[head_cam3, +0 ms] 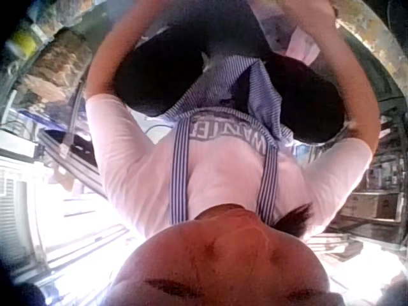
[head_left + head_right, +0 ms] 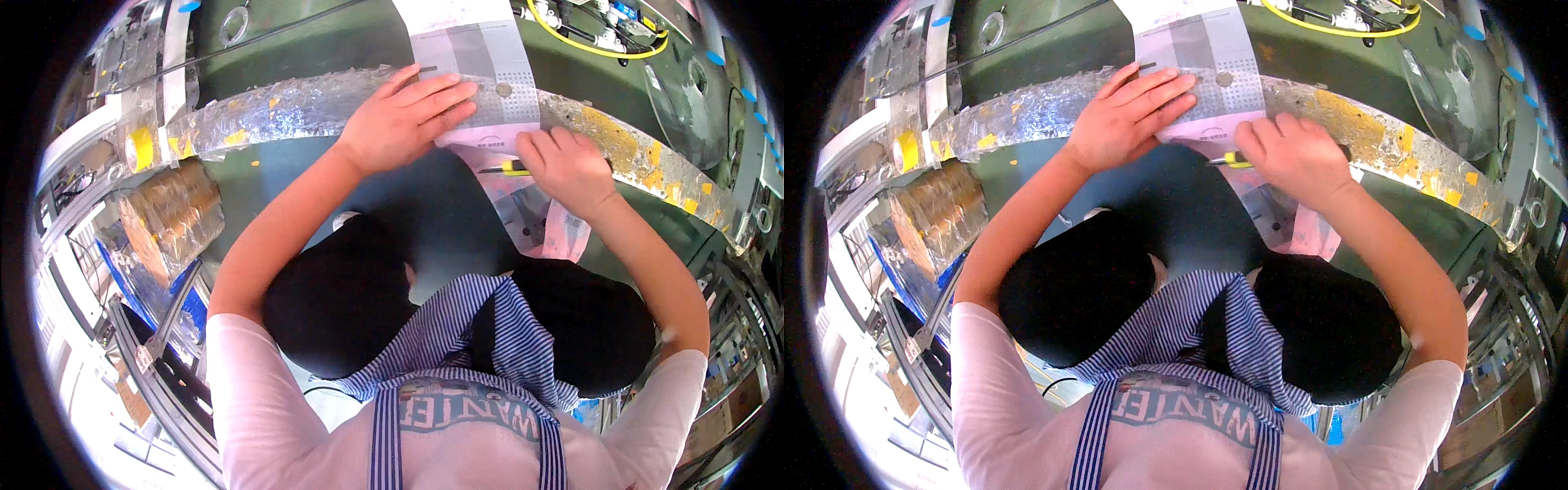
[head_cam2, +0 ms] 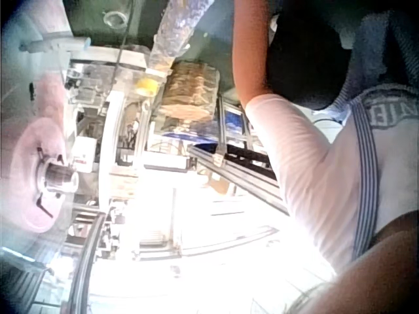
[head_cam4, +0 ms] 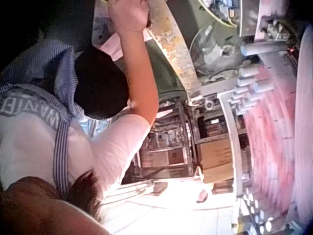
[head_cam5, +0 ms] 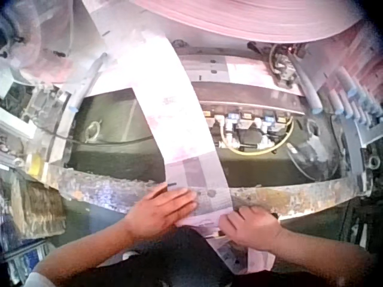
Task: The person tapes a strip of plastic packaging, adjusts a roll of pink material on a machine spindle using a tool, and luego walks to a workstation to assemble cardboard boxes and place items inside them.
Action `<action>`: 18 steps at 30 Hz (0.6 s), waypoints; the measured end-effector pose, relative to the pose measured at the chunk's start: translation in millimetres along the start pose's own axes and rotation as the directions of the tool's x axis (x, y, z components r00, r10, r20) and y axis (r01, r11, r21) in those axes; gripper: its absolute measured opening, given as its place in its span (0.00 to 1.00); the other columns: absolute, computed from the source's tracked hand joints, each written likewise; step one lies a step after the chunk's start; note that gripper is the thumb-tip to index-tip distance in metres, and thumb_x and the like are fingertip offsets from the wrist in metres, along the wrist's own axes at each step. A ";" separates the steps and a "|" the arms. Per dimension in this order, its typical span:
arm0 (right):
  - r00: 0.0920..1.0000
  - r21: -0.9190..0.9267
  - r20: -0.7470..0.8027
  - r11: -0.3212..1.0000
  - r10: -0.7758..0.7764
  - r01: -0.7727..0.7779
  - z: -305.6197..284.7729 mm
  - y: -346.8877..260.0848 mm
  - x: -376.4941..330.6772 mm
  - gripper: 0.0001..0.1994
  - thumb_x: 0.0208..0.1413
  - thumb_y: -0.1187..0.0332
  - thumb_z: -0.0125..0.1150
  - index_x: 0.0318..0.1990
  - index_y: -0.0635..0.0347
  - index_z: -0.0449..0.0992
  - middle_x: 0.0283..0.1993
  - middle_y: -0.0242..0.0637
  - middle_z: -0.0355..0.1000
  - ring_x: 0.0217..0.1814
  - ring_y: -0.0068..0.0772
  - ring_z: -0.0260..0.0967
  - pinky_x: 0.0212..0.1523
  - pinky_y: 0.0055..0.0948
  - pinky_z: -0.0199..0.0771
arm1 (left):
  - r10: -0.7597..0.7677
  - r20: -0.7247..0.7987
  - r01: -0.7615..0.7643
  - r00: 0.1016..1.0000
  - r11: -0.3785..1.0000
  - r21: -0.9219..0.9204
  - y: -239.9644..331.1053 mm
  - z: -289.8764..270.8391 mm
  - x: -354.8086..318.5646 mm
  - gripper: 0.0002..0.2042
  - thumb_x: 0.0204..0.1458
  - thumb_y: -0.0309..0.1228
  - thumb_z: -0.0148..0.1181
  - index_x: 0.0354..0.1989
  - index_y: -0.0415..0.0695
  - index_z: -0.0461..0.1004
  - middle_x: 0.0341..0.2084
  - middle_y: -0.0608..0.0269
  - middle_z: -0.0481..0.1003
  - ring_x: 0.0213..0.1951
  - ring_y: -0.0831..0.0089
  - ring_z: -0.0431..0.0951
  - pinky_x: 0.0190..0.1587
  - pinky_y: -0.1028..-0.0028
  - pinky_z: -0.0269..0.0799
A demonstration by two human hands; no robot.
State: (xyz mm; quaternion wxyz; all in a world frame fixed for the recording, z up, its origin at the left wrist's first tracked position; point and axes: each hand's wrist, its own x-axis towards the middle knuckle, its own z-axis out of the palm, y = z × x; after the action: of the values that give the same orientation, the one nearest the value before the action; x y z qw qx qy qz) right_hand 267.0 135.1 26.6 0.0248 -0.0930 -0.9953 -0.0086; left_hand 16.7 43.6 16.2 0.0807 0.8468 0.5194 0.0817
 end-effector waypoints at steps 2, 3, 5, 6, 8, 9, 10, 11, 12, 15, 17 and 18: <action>0.994 0.068 -0.046 0.993 -0.096 0.099 4.5 -2.0 4.4 0.07 0.41 0.65 0.54 0.28 0.51 0.65 0.24 0.25 0.64 0.25 0.24 0.64 0.23 0.23 0.65 | 0.001 0.012 -0.001 1.000 1.000 -0.002 -2.8 1.4 -2.4 0.29 0.36 0.33 0.61 0.54 0.54 0.66 0.57 0.75 0.63 0.58 0.75 0.61 0.62 0.63 0.50; 0.994 0.069 -0.050 0.992 -0.101 0.104 6.4 -5.1 3.0 0.07 0.41 0.65 0.54 0.28 0.51 0.65 0.24 0.25 0.64 0.25 0.24 0.64 0.23 0.23 0.65 | -0.002 0.022 0.003 1.000 1.000 -0.010 -2.4 1.4 -3.4 0.31 0.36 0.34 0.62 0.55 0.55 0.65 0.58 0.75 0.61 0.60 0.76 0.59 0.63 0.63 0.49; 0.996 0.135 -0.072 0.988 -0.061 0.071 6.4 -10.6 1.0 0.05 0.40 0.66 0.54 0.27 0.51 0.65 0.24 0.25 0.65 0.26 0.24 0.67 0.24 0.24 0.67 | 0.003 0.005 -0.003 1.000 1.000 -0.002 0.0 3.5 -0.4 0.32 0.35 0.35 0.63 0.55 0.55 0.65 0.59 0.75 0.61 0.60 0.76 0.59 0.63 0.64 0.49; 0.997 0.313 0.051 0.949 -0.058 0.039 -2.9 -12.4 1.6 0.06 0.40 0.68 0.55 0.29 0.54 0.68 0.23 0.29 0.67 0.28 0.30 0.70 0.25 0.27 0.69 | 0.017 -0.010 -0.017 1.000 1.000 0.002 1.2 3.8 0.5 0.32 0.35 0.35 0.64 0.55 0.55 0.65 0.59 0.75 0.60 0.59 0.77 0.60 0.63 0.64 0.50; 0.938 0.474 0.264 0.877 -0.223 0.076 -16.6 -30.9 15.0 0.08 0.40 0.70 0.55 0.32 0.55 0.70 0.22 0.32 0.68 0.29 0.33 0.71 0.26 0.30 0.70 | -0.010 0.013 0.010 1.000 1.000 -0.007 0.8 6.4 -12.0 0.33 0.34 0.35 0.64 0.55 0.55 0.65 0.59 0.75 0.60 0.59 0.77 0.60 0.62 0.65 0.50; 0.819 0.573 0.414 0.813 -0.398 0.105 -16.4 -38.4 9.1 0.11 0.40 0.70 0.56 0.35 0.56 0.71 0.23 0.34 0.69 0.30 0.37 0.72 0.26 0.33 0.70 | -0.015 0.008 0.015 1.000 1.000 -0.014 1.6 4.9 -12.7 0.33 0.34 0.36 0.65 0.55 0.55 0.65 0.59 0.76 0.61 0.59 0.77 0.60 0.62 0.66 0.51; 0.641 0.659 0.548 0.750 -0.538 0.065 -15.3 -43.4 1.2 0.13 0.39 0.71 0.56 0.37 0.56 0.72 0.23 0.37 0.70 0.30 0.41 0.72 0.26 0.36 0.71 | -0.007 -0.004 0.007 1.000 1.000 -0.016 0.6 7.6 -10.2 0.33 0.34 0.36 0.65 0.55 0.55 0.65 0.59 0.76 0.61 0.59 0.77 0.60 0.62 0.66 0.51; 0.433 0.718 0.611 0.694 -0.662 0.048 4.4 -51.2 -20.6 0.16 0.38 0.72 0.56 0.41 0.55 0.72 0.24 0.39 0.72 0.31 0.44 0.73 0.26 0.39 0.71 | 0.006 -0.028 -0.006 1.000 1.000 -0.018 0.0 11.4 -8.5 0.34 0.33 0.36 0.65 0.56 0.55 0.64 0.59 0.76 0.61 0.59 0.77 0.60 0.62 0.67 0.51; 0.383 0.695 0.666 0.719 -0.640 -0.006 22.7 -52.1 -43.1 0.17 0.38 0.71 0.58 0.41 0.54 0.72 0.25 0.40 0.72 0.31 0.44 0.72 0.28 0.41 0.71 | 0.015 -0.048 -0.016 0.999 1.000 -0.016 -0.7 12.7 -7.0 0.34 0.33 0.36 0.65 0.56 0.55 0.64 0.58 0.76 0.61 0.59 0.77 0.60 0.62 0.67 0.51; 0.377 0.561 0.808 0.788 -0.453 -0.255 27.4 -27.3 -60.6 0.18 0.37 0.66 0.63 0.40 0.54 0.72 0.28 0.41 0.73 0.33 0.44 0.72 0.33 0.41 0.70 | 0.054 -0.050 -0.054 0.997 0.998 0.017 -2.0 3.2 0.2 0.29 0.34 0.35 0.65 0.52 0.54 0.68 0.55 0.73 0.65 0.56 0.74 0.65 0.57 0.69 0.61; 0.406 0.428 0.879 0.788 -0.250 -0.442 12.9 2.5 -49.2 0.19 0.35 0.63 0.66 0.39 0.54 0.72 0.30 0.41 0.73 0.35 0.45 0.72 0.35 0.38 0.70 | 0.123 -0.126 -0.120 0.984 0.992 0.035 -7.9 7.5 -1.9 0.25 0.33 0.34 0.64 0.46 0.53 0.71 0.50 0.71 0.68 0.52 0.73 0.68 0.51 0.69 0.66; 0.475 0.452 0.856 0.742 -0.204 -0.495 -4.3 13.9 -44.8 0.21 0.35 0.61 0.68 0.40 0.55 0.71 0.31 0.43 0.73 0.36 0.46 0.71 0.36 0.38 0.69 | 0.189 -0.190 -0.185 0.964 0.982 0.035 -8.5 5.9 -5.9 0.20 0.33 0.34 0.64 0.41 0.52 0.74 0.45 0.70 0.72 0.47 0.71 0.71 0.45 0.70 0.71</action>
State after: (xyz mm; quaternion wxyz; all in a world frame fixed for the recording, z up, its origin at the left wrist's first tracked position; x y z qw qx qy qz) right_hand 313.7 140.3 28.9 -0.4492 -0.1610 -0.7886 0.3878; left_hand 8.0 41.9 8.2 0.0149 0.8808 0.4432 0.1660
